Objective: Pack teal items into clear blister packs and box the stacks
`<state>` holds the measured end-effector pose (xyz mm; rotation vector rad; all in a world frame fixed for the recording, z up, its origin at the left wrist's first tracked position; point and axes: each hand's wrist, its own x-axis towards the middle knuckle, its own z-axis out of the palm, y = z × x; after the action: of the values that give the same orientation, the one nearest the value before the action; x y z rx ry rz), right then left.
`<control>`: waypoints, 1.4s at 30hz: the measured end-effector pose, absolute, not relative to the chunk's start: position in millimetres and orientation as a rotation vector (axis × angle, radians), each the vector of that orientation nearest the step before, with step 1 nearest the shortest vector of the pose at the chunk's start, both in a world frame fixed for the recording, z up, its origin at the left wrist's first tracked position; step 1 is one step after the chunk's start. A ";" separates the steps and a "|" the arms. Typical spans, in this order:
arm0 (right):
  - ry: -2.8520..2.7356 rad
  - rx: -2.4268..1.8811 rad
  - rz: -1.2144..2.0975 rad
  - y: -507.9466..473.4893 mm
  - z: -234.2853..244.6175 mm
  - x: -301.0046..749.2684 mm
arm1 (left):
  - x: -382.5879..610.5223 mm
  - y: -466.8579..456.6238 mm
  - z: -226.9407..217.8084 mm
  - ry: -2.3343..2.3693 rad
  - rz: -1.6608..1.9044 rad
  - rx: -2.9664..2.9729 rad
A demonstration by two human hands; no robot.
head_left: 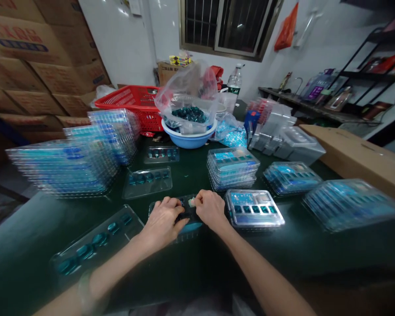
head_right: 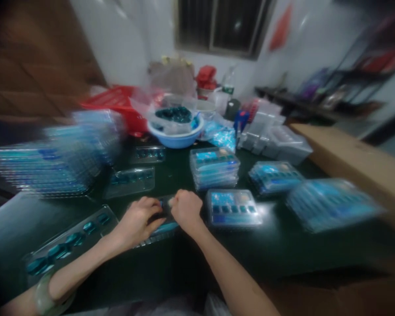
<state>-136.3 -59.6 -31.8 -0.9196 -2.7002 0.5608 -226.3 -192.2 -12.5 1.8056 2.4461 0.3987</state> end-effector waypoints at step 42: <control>-2.247 -0.553 0.863 -70.0 -38.9 -61.2 | -231.8 -199.6 5.1 2.330 0.277 1.853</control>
<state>-61.2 -70.0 -38.9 -0.5531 -2.2469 0.8625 -231.8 -199.6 5.1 1.8532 2.3297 0.2775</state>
